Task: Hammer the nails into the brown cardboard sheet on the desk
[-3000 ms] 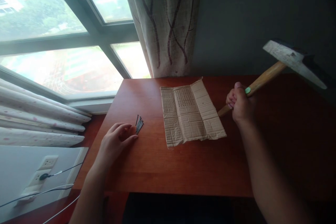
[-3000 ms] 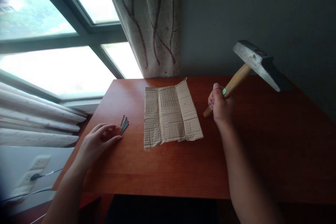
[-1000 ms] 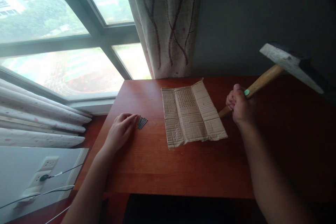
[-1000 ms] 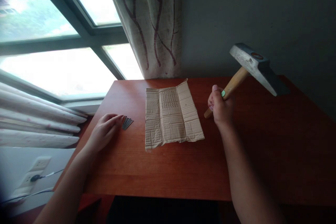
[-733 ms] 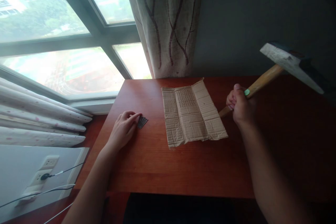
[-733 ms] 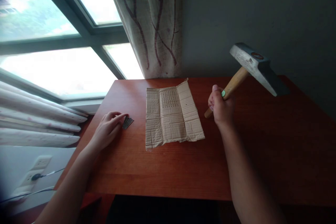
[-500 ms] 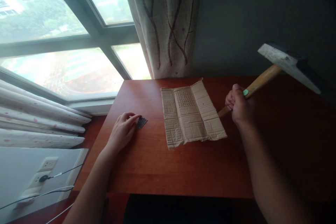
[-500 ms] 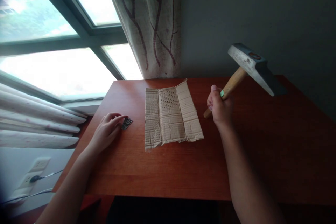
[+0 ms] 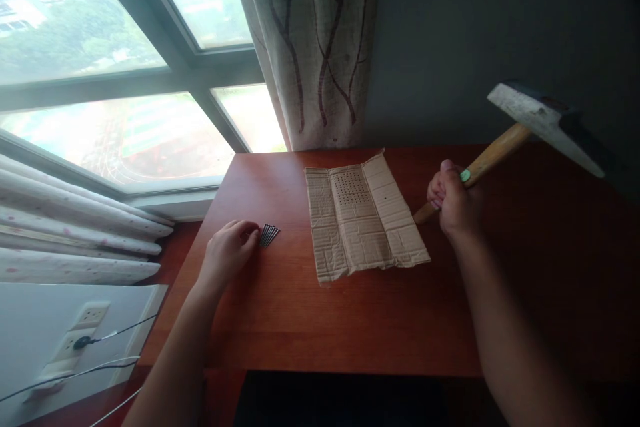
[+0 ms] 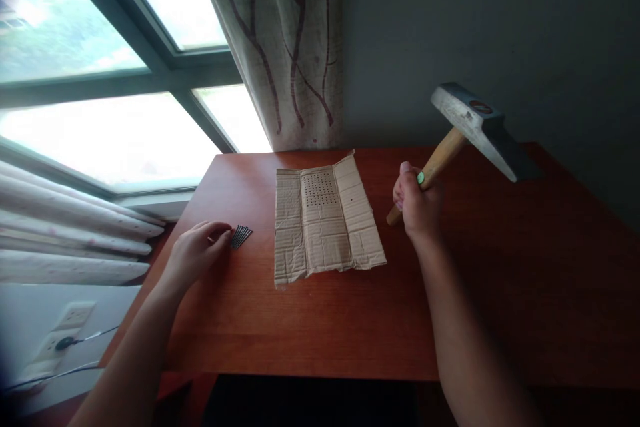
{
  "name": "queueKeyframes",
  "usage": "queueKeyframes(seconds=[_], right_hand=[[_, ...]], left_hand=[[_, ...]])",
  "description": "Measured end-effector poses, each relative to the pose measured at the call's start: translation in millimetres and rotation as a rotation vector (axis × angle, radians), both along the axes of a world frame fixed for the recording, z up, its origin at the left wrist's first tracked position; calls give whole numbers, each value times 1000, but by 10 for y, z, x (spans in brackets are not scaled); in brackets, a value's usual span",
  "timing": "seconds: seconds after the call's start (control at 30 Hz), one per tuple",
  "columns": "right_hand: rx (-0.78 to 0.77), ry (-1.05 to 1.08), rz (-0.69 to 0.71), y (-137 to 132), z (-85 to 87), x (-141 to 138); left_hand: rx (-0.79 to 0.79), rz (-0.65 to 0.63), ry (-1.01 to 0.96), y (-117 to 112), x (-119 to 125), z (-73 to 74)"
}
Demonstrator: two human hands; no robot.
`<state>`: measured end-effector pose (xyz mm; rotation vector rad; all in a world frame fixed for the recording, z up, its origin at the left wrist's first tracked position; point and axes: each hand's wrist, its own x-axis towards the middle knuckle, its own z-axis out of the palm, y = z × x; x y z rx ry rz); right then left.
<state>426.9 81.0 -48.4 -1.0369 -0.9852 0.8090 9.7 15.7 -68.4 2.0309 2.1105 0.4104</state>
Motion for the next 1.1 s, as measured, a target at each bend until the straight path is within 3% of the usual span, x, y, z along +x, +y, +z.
queueKeyframes(seconds=[0.27, 0.9, 1.1], right_hand=[[8, 0, 3, 11, -11, 2], [23, 9, -4, 16, 2, -10], [8, 5, 3, 9, 6, -15]], left_hand=[[-136, 62, 62, 117, 67, 143], [-118, 12, 218, 229, 100, 171], [-216, 57, 348, 254, 191, 237]])
